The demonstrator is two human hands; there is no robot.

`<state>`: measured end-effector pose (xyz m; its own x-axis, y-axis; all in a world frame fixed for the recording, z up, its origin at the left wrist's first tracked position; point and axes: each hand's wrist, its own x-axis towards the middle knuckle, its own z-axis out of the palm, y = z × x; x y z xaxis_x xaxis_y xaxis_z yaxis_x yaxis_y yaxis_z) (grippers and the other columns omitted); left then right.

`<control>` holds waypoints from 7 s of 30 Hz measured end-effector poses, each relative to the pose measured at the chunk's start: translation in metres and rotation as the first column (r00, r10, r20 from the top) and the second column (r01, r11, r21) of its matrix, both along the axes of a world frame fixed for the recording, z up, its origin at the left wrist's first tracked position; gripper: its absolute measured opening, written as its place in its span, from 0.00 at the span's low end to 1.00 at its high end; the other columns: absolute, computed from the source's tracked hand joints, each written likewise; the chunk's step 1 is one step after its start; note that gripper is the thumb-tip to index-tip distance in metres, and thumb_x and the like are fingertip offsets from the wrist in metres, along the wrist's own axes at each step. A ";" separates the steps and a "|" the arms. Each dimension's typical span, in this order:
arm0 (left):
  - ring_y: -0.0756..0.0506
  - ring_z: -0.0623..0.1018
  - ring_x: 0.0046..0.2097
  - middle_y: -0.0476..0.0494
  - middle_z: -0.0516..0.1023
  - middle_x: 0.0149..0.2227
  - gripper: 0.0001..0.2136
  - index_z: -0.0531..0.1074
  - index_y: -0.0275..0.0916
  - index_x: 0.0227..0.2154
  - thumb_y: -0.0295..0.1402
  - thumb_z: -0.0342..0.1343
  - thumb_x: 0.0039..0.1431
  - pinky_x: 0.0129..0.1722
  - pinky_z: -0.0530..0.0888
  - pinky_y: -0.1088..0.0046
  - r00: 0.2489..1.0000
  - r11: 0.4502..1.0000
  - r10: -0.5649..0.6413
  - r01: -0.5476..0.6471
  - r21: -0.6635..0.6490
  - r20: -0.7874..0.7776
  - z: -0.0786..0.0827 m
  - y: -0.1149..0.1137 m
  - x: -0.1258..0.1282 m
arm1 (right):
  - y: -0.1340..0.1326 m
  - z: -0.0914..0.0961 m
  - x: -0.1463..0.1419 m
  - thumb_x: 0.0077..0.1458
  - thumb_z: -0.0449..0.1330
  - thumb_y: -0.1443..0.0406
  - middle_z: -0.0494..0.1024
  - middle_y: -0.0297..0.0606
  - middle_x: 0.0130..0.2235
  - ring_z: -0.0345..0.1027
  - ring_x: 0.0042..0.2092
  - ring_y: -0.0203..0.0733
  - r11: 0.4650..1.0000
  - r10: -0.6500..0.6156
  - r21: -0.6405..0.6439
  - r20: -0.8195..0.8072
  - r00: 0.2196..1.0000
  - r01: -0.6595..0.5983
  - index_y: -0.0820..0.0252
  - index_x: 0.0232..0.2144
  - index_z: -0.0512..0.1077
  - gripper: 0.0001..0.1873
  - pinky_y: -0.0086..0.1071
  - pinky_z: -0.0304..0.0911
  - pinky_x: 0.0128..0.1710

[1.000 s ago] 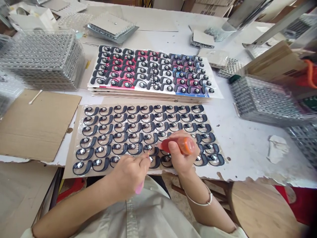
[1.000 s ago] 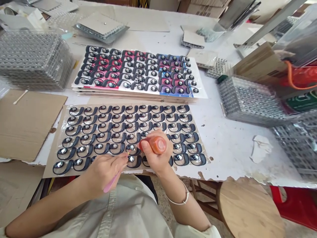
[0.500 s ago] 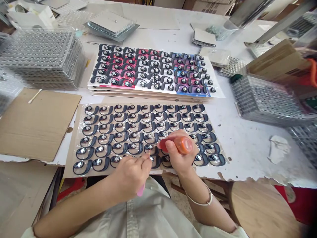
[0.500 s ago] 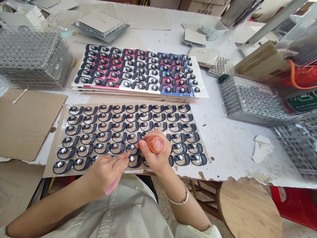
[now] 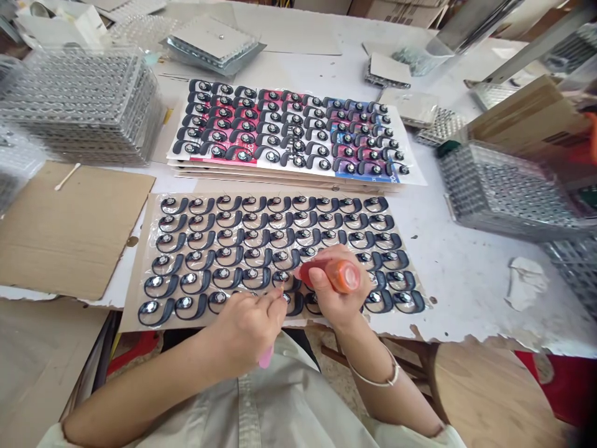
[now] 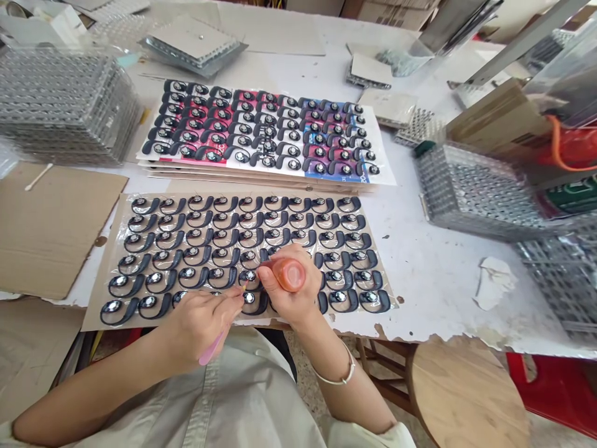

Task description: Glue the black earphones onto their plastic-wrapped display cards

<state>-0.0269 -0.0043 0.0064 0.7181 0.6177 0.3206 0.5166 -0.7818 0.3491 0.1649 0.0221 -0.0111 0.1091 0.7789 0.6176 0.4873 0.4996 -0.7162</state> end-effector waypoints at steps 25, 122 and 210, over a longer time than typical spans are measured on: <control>0.47 0.79 0.31 0.44 0.77 0.30 0.06 0.69 0.37 0.35 0.24 0.47 0.58 0.30 0.74 0.76 0.997 0.949 -0.009 -0.013 -0.316 -0.071 0.011 0.018 -0.007 | 0.001 0.007 -0.002 0.52 0.62 0.65 0.72 0.33 0.26 0.65 0.26 0.38 0.995 0.061 0.070 0.124 0.990 -0.070 0.57 0.30 0.67 0.06 0.35 0.63 0.26; 0.53 0.73 0.28 0.50 0.78 0.27 0.06 0.78 0.36 0.30 0.28 0.55 0.53 0.29 0.66 0.80 0.958 0.524 0.255 -0.024 -0.851 0.130 0.017 0.065 -0.013 | -0.011 -0.015 0.005 0.53 0.61 0.61 0.72 0.35 0.27 0.66 0.29 0.41 0.996 0.049 0.070 -0.003 0.999 -0.049 0.57 0.32 0.70 0.07 0.38 0.63 0.28; 0.43 0.79 0.30 0.19 0.75 0.45 0.18 0.70 0.24 0.40 0.36 0.58 0.54 0.24 0.74 0.71 0.980 0.990 -0.025 0.053 0.134 -0.199 0.002 -0.044 0.002 | -0.008 -0.013 -0.004 0.54 0.62 0.59 0.71 0.33 0.26 0.65 0.27 0.37 0.959 0.154 -0.210 -0.172 0.973 -0.189 0.58 0.29 0.70 0.08 0.35 0.60 0.29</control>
